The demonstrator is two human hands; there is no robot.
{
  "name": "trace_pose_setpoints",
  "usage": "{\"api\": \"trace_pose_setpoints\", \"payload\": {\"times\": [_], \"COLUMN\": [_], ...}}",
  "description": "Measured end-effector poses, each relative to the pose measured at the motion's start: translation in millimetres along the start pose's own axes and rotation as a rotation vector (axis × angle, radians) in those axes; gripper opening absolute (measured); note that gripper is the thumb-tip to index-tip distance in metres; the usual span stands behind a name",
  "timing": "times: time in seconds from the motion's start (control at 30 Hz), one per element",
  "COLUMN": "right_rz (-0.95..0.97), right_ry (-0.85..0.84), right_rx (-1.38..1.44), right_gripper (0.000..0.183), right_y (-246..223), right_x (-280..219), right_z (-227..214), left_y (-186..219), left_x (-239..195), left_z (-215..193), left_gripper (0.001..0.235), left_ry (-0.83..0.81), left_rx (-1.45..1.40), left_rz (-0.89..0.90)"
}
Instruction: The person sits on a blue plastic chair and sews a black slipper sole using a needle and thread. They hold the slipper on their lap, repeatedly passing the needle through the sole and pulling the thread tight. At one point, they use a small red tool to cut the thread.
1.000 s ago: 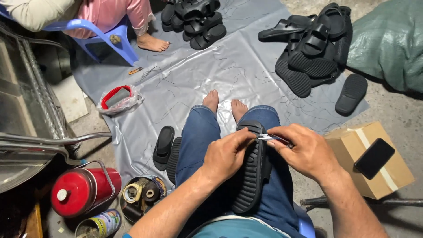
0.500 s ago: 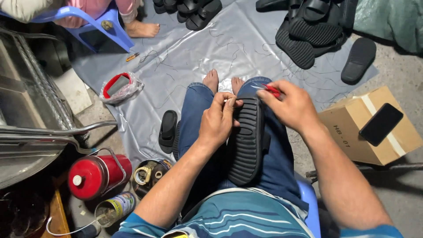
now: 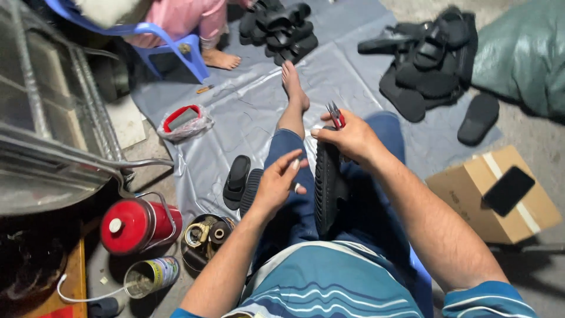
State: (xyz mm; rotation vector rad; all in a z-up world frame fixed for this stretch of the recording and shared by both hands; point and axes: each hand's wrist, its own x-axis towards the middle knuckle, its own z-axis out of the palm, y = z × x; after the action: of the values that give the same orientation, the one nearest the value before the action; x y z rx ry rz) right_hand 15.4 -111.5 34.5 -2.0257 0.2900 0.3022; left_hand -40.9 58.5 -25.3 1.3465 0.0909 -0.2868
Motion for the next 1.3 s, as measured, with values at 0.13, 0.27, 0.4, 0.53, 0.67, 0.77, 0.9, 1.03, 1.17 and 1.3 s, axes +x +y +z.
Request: {"api": "trace_pose_setpoints", "payload": {"times": [0.13, 0.27, 0.4, 0.53, 0.67, 0.77, 0.9, 1.03, 1.17, 1.3], "right_rz": [-0.065, -0.508, -1.043, -0.853, -0.558, 0.027, 0.084, -0.195, -0.372, -0.498], "right_ry": [0.045, 0.305, 0.469, 0.003, -0.123, 0.230, -0.020, -0.065, -0.256, -0.264], "right_rx": [-0.042, -0.045, -0.276, -0.182, -0.081, 0.137, -0.065, -0.174, -0.418, -0.350], "right_gripper": [0.040, 0.045, 0.041, 0.036, 0.018, 0.016, 0.016, 0.038, 0.036, 0.028], "right_y": [-5, -26, 35, 89, 121, 153, 168, 162, 166, 166], "right_x": [-1, -36, -54, -80, -98, -89, -87, -72, -61, -60], "right_z": [4, -6, 19, 39, 14, -30, -27, -26, -24, -41], "left_y": [-5, 9, -1, -44, -32, -36, -37, -31, -31, -27], "left_x": [-22, -29, -16, 0, -26, -20, -19, -12, -11, -12], "left_z": [-23, -25, -20, -11, 7, 16, 30, 40, 40, 50], "left_gripper": [0.035, 0.058, 0.067, 0.070, 0.082, 0.087, 0.089, 0.088, 0.083, 0.080], "left_ry": [0.011, 0.037, -0.031, -0.064, -0.114, -0.131, -0.158, -0.134, -0.149, -0.139], "left_rx": [-0.023, -0.061, -0.129, 0.267, 0.831, 0.890, 0.960, 0.963, 1.014, 1.074], "left_rz": [-0.122, -0.201, -0.191, -0.213, -0.362, -0.317, -0.384, -0.387, -0.458, -0.521]}}
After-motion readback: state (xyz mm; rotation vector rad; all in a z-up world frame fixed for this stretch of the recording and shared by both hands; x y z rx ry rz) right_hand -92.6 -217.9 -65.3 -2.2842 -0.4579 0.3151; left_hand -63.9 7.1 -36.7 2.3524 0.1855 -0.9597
